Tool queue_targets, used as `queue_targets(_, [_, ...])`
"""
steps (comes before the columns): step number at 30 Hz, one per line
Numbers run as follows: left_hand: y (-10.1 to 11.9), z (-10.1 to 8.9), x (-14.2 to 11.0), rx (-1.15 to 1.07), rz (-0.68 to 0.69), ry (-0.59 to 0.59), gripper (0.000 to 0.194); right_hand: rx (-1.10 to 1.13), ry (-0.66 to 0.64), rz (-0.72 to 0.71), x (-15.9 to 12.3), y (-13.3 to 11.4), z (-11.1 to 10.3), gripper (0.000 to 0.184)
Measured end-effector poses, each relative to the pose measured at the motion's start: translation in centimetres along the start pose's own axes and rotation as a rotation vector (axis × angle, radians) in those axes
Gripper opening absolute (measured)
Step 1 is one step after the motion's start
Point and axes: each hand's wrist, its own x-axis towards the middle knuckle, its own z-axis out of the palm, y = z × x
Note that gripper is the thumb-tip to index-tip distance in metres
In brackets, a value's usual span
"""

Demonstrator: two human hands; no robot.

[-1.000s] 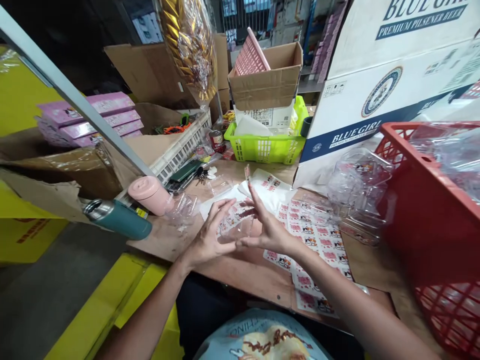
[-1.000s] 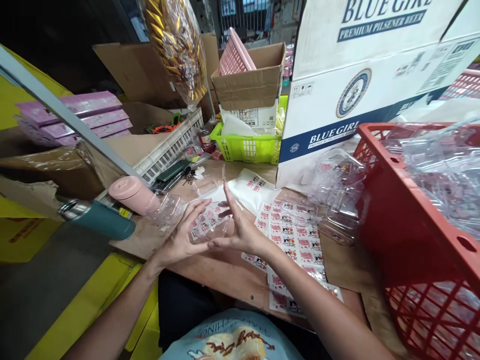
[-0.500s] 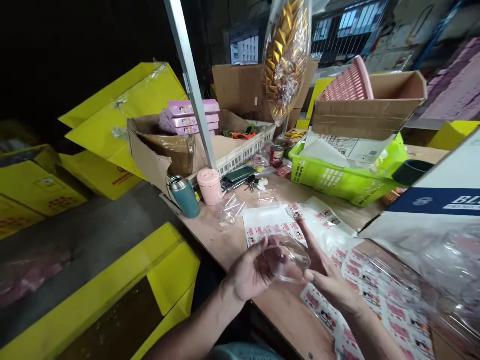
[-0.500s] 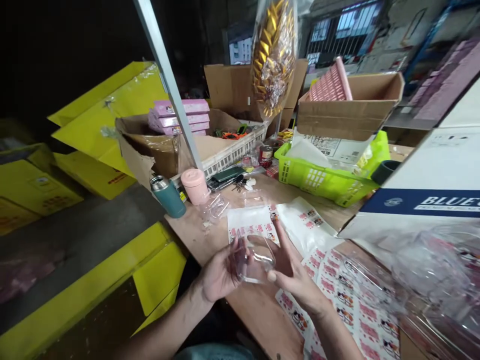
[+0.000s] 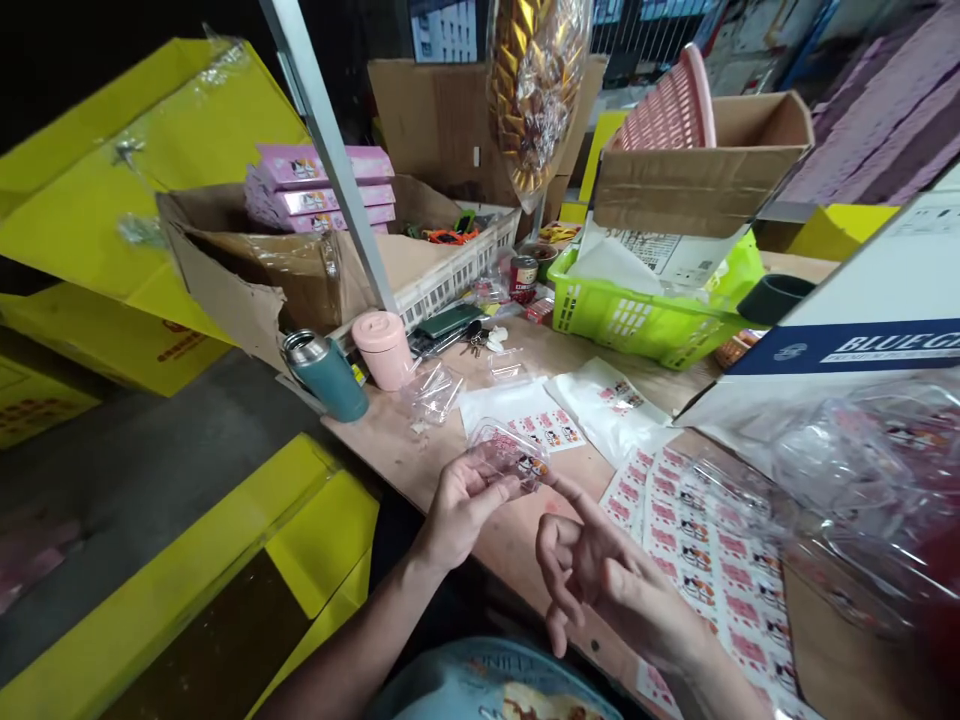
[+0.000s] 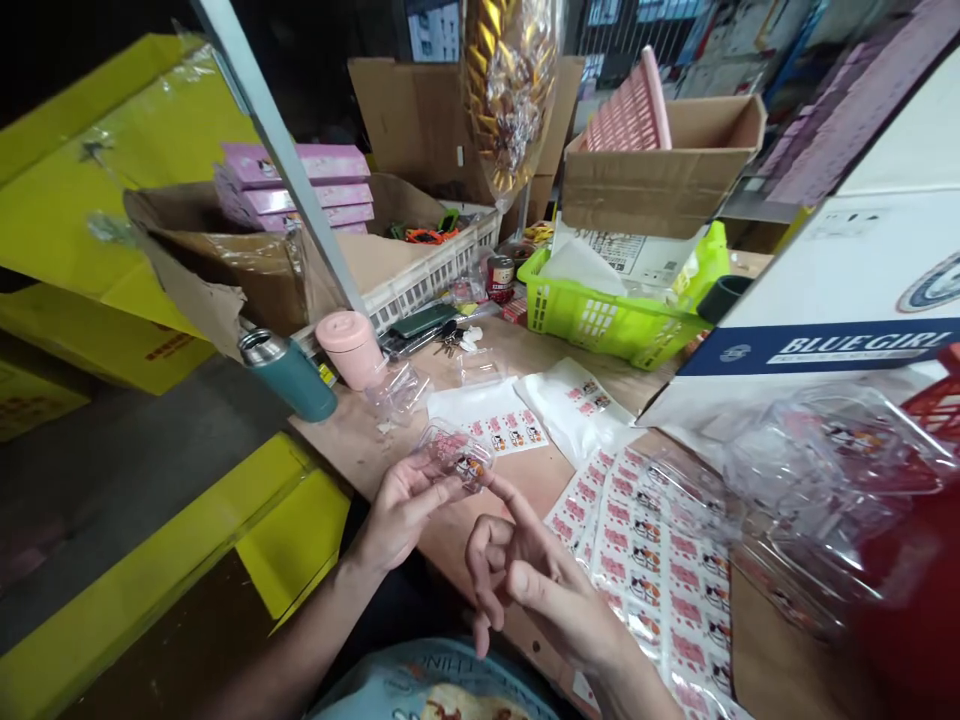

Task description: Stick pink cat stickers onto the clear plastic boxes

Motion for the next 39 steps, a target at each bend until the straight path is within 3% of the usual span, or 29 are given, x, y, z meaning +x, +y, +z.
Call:
queue_targets(6, [-0.3,0.0,0.2,0.099,-0.009,-0.025,0.024,0.114,-0.032,0.023,-0.1,0.1,-1.1,0.073])
queue_targets(17, [-0.8,0.2,0.5,0.122,-0.022,-0.017,0.026,0.175,-0.003,0.019,0.2,0.9,-1.8,0.077])
queue_targets(39, [-1.4,0.1,1.0,0.160,-0.035,0.008,0.025,0.185,0.079,-0.020,0.4,0.9,-1.8,0.058])
